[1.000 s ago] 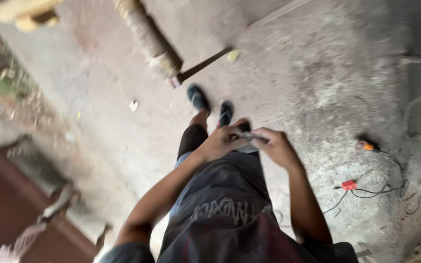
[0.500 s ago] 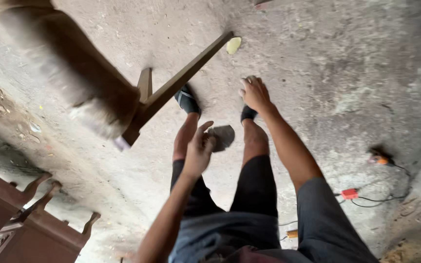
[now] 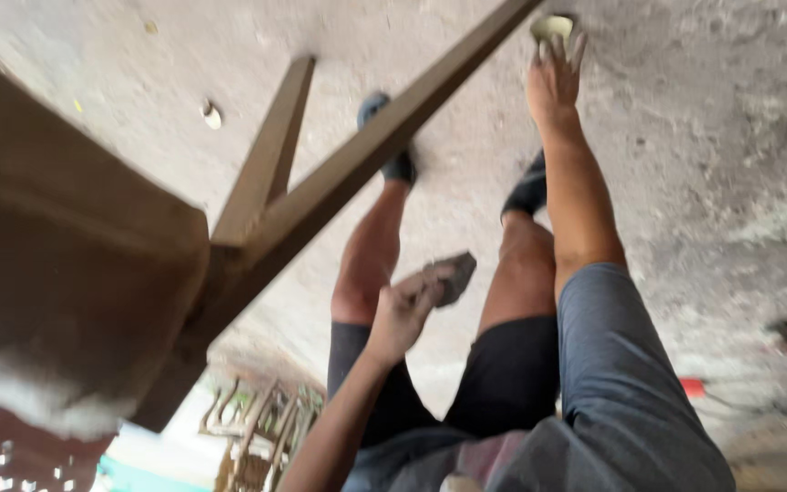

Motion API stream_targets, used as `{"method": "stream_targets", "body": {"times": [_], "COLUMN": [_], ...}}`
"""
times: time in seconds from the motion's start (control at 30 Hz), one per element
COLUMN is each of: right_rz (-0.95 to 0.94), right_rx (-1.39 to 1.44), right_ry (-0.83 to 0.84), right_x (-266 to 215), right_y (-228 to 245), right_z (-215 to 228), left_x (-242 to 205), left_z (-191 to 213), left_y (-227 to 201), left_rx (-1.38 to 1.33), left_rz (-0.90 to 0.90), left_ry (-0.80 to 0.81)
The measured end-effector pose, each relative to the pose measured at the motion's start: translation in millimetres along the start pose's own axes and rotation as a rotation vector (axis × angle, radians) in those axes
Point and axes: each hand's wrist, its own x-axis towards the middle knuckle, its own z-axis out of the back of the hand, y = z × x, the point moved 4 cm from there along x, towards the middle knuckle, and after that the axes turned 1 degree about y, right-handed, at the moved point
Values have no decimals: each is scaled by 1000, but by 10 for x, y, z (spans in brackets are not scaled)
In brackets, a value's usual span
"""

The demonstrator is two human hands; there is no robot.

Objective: The person sands the surface of a large wooden panel and its edges using sandpaper held in their hands, moving the sandpaper back and forth along the grain of the wood.

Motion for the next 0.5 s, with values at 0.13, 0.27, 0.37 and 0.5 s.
{"method": "stream_targets", "body": {"times": [0.13, 0.27, 0.37, 0.5], "right_rz": [-547, -634, -749, -528], "right_rx": [1220, 1987, 2236, 2093], "right_ry": [-82, -124, -45, -137], "right_x": [-567, -1709, -2444, -3053], "right_y": [-158, -226, -310, -370], "right_z": [554, 2047, 3279, 4609], "left_x": [-234, -823, -1235, -1852], "left_z": [-206, -350, -394, -486], "left_y": [-174, -524, -933, -1604], "left_rx": [-193, -156, -220, -275], "left_rz": [-137, -198, -259, -372], "left_ry": [8, -46, -14, 150]}}
